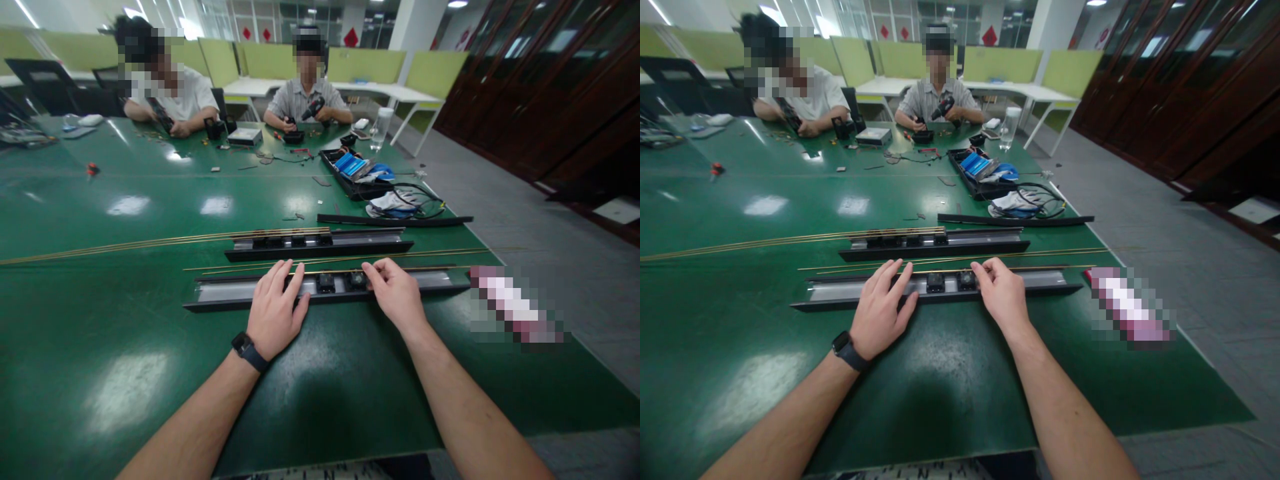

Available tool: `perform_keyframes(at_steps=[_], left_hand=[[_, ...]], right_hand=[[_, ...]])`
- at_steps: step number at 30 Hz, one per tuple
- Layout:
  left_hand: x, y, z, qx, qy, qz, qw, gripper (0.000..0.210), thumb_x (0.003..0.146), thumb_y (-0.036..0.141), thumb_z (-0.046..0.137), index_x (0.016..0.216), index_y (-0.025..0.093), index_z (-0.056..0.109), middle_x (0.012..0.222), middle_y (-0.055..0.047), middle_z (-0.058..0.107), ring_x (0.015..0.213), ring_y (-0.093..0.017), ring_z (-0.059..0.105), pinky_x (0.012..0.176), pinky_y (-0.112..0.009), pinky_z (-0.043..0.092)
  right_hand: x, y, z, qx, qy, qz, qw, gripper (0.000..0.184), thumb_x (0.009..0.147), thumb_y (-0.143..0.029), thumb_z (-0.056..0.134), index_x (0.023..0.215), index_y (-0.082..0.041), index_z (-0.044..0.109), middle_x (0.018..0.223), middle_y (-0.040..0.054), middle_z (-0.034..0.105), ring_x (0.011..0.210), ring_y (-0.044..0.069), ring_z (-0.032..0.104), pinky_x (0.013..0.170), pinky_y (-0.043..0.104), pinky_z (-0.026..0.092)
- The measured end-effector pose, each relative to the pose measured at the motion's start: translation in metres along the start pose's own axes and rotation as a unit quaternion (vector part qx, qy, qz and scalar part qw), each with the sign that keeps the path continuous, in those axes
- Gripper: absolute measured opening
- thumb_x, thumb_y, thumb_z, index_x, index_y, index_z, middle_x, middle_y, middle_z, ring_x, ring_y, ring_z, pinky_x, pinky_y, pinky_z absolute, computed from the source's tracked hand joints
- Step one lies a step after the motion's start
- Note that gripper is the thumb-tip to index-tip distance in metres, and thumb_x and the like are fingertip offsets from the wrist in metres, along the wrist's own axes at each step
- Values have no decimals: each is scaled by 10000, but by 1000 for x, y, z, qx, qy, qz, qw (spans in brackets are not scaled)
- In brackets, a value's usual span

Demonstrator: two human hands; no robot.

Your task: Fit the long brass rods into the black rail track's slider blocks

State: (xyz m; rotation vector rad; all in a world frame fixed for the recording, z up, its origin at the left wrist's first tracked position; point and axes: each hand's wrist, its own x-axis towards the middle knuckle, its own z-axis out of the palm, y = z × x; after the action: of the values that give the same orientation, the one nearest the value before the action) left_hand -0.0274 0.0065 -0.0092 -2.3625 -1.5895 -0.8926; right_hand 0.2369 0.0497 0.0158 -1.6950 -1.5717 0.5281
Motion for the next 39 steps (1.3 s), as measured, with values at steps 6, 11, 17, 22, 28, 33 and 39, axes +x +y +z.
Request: perform_keyframes(at_steps=[6,11,17,22,28,33,39], left_hand=[[0,0,-1,1,0,1,1000,603,1035,341,558,1609,223,416,1579,-193,512,1510,-363,449,1200,-562,433],[0,0,-1,1,-1,0,1000,600,1033,340,559,1605,217,426,1579,-197,512,1509,-367,449,1200,-565,434],[0,0,0,-2,-1,-4,1000,615,1034,344,557,1620,236,404,1576,-189,517,1505,-369,455,1193,-572,440],[0,0,-1,-1,-1,-3,1000,610,1036,348,557,1615,228,410,1577,-191,515,1507,-366,450,1197,-566,436],[0,-1,-1,2,-3,1,1000,598,1036,346,556,1604,214,422,1581,-190,509,1510,-363,445,1199,-555,434],[0,-1,0,-1,-3,-1,1000,613,1038,346,553,1620,233,397,1586,-191,503,1515,-365,439,1196,-567,434],[0,0,0,4,-2,-2,1000,595,1038,345,558,1603,218,421,1580,-191,510,1507,-366,450,1190,-565,441]], right_hand=[[-1,-2,-1,-11,6,2,1000,447,945,-684,575,861,-252,652,645,-7,690,610,179,625,666,313,416],[-1,-1,0,-14,10,-1,1000,420,932,-672,597,897,-255,633,627,-15,677,589,176,606,660,313,415],[0,1,1,-2,6,11,1000,450,937,-689,587,841,-254,651,633,-10,686,627,184,639,676,315,423],[0,1,1,2,8,8,1000,465,944,-692,576,818,-252,659,648,-6,692,625,182,638,677,316,422],[-1,0,1,-18,7,1,1000,424,937,-673,606,869,-258,658,637,-23,668,600,169,602,664,309,412],[-1,1,0,-10,0,-10,1000,411,948,-653,606,855,-255,649,637,-25,666,596,162,595,657,307,410],[1,4,2,-7,2,-7,1000,466,957,-680,584,807,-247,662,647,-13,685,627,169,625,678,307,415]])
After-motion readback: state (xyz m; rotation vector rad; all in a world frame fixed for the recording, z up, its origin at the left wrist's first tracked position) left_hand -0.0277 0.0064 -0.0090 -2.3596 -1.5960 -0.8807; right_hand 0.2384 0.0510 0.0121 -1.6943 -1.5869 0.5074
